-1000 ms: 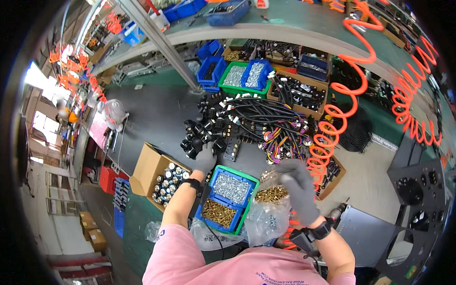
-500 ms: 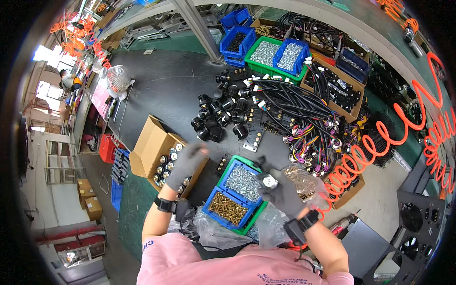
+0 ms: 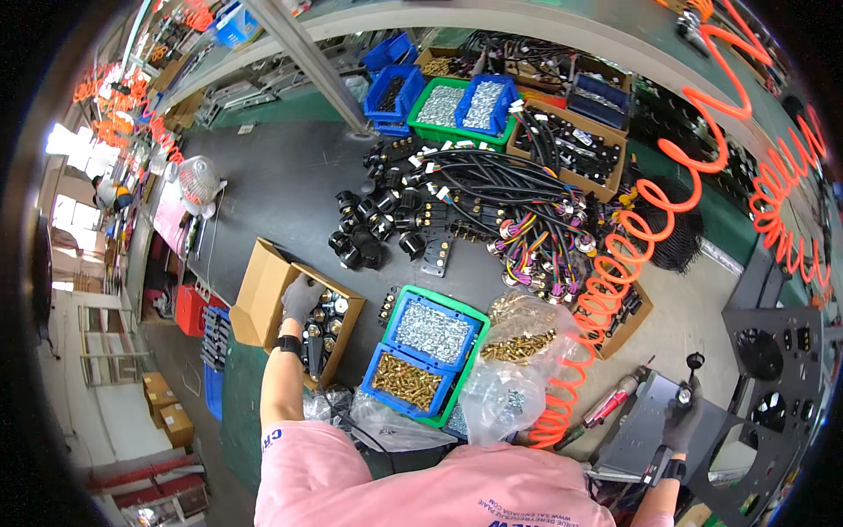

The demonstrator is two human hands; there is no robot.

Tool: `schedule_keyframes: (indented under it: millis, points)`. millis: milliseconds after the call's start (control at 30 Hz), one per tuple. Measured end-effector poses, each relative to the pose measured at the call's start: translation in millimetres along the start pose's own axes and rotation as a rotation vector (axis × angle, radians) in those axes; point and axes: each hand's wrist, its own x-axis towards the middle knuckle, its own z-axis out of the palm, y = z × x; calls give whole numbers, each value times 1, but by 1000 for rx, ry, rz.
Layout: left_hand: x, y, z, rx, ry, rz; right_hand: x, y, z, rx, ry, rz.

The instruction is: Assembling and securing components onto a metal electronics chassis using an air-powered screwdriver.

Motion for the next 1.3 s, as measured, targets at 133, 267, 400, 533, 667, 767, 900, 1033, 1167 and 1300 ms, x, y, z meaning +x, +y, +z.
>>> schedule_keyframes:
  millis: [133, 267, 400, 533, 667, 767, 900, 1033, 1167, 1300]
  points:
    - [-21, -11, 6, -210, 257, -82, 29, 39, -120, -273, 243, 172]
    - [-52, -19, -2, -1106, 134, 46, 42, 70, -179, -179, 227, 290]
    - [-117, 54, -27, -1557, -211, 311, 61, 107, -230, -442, 459, -162]
    - [-194, 150, -35, -1432, -522, 706, -17, 35, -88, -369, 35, -106]
    - [-303, 256, -10, -1454, -976, 873, -90, 13, 14, -194, -641, 15]
    - [-387, 302, 24, -1111, -1040, 1138, -128, 14, 24, 250, -784, 204]
    - [-477, 335, 34, -807, -961, 1485, -145, 2, -48, 175, -647, -191]
    - [-497, 344, 91, -742, -925, 1889, -170, 4, -105, -160, -323, -284]
    - [-545, 343, 94, -430, -883, 2154, -187, 12, -150, -476, -56, -315]
    - [-576, 349, 129, -474, -1139, 1974, -219, 20, -179, -131, 109, -227]
